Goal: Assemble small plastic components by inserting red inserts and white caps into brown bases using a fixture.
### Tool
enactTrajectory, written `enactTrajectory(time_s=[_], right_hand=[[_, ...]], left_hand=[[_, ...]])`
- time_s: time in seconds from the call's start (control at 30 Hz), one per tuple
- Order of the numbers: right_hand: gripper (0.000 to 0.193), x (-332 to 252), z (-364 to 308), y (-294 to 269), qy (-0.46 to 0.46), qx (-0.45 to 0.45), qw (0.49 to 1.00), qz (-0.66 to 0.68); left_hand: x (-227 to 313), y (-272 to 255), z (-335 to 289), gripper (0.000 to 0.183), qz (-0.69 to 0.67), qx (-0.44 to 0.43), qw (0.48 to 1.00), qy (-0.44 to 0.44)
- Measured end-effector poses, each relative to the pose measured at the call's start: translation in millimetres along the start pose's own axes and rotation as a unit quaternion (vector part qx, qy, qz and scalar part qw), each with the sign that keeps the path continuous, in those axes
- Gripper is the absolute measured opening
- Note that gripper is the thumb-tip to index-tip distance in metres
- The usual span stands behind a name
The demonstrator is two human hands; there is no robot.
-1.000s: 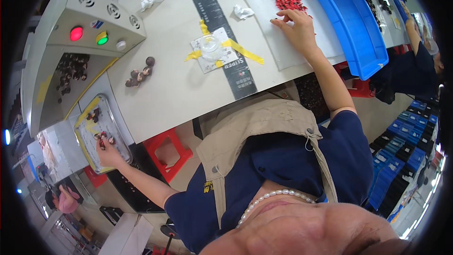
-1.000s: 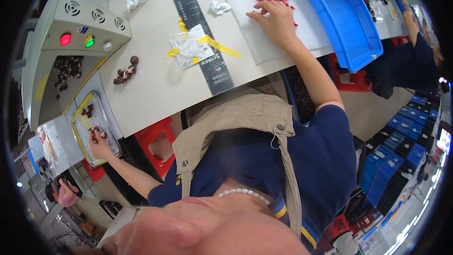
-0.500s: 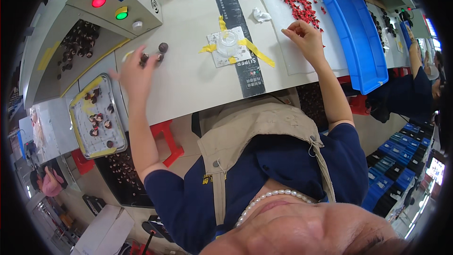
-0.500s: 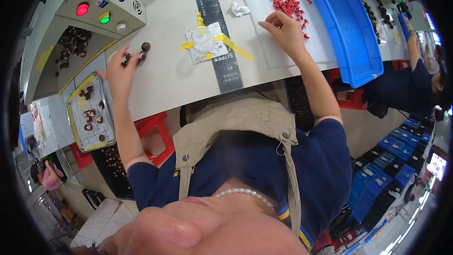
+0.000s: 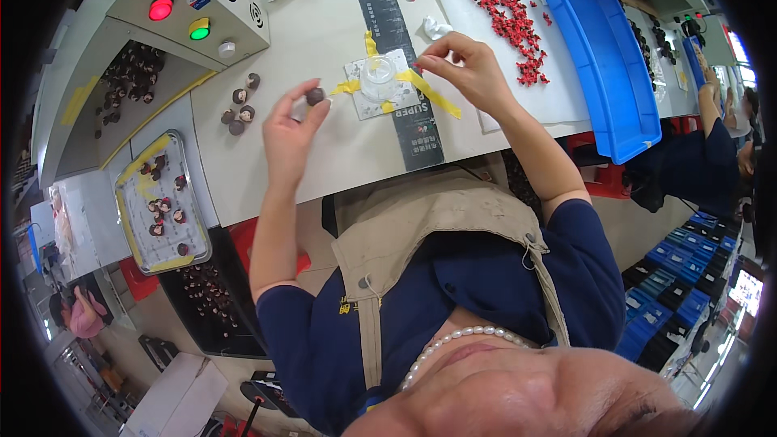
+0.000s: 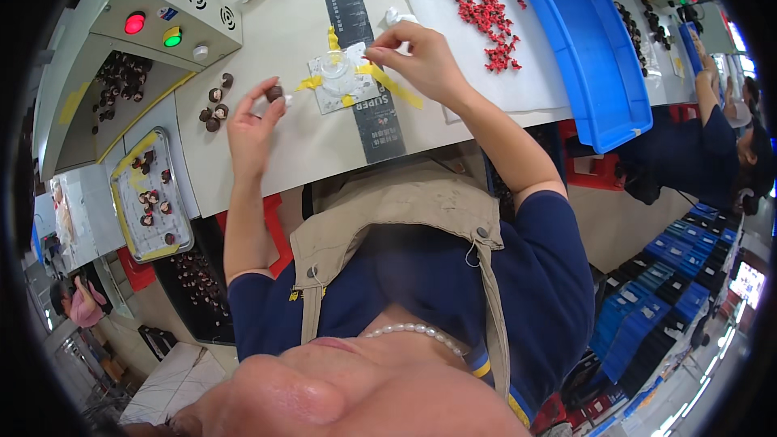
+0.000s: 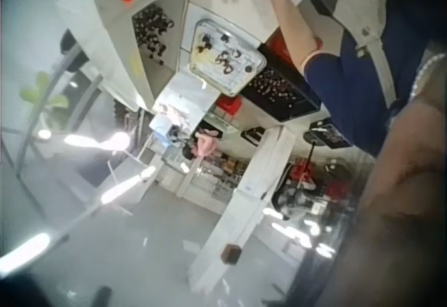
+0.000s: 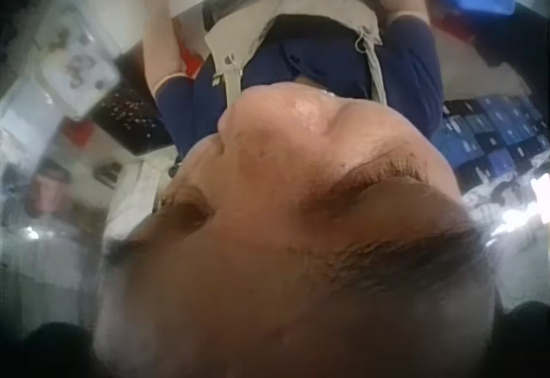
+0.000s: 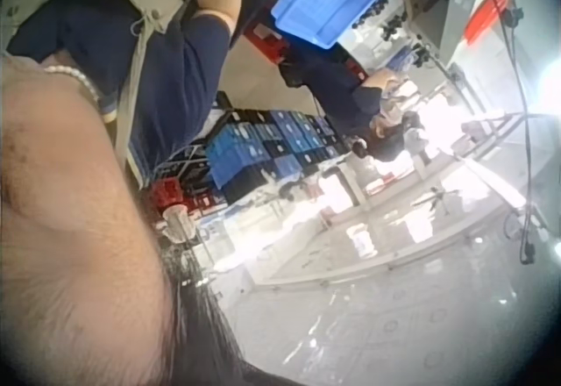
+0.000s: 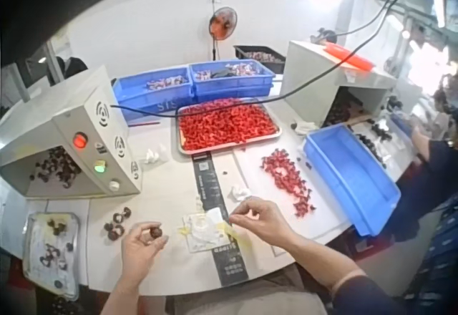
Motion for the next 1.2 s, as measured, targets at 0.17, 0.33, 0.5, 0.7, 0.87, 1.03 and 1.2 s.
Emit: enactTrajectory(time_s=[0.17, 0.33, 0.5, 0.7, 0.87, 1.03, 1.2], right_hand=[[0.006, -14.8, 22.4, 21.2, -0.067, 0.037, 0.993, -0.093], [0.006, -23.1, 29.8, 28.6, -0.096, 0.038, 0.979, -0.178], [0.005, -33.2, 33.1, 31.4, -0.123, 0.031, 0.962, -0.242], [0.006, -35.9, 36.6, 38.9, -0.145, 0.014, 0.926, -0.349], [0.003, -39.5, 40.3, 38.5, -0.150, -0.030, 0.918, -0.365], [0.004, -33.8, 37.3, 32.3, -0.159, -0.013, 0.924, -0.347], [0.007, -42.8, 23.6, 23.7, -0.177, 0.029, 0.956, -0.231]], left_hand=[[-21.3, 26.7, -30.0, 0.029, -0.255, -0.050, 0.963, -0.066], [-28.4, 39.6, -41.3, 0.030, -0.356, -0.107, 0.923, -0.101], [-29.9, 46.7, -41.5, 0.030, -0.408, -0.125, 0.898, -0.108], [-31.8, 53.5, -39.7, 0.029, -0.417, -0.111, 0.897, -0.091], [-29.2, 60.4, -34.9, 0.030, -0.440, -0.114, 0.887, -0.079], [-28.6, 69.2, -31.4, 0.031, -0.447, -0.094, 0.886, -0.082], [-23.7, 75.2, -27.7, 0.035, -0.484, -0.087, 0.867, -0.083]])
Point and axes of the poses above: each hand's wrist, its own z-axis towards the middle knuckle, its own y-axis out of the palm, x = y × z, the point moved 2 cm from there along z, towards the middle knuckle, and after that the axes turned 13 degrees about -x, right-handed, at the moved point
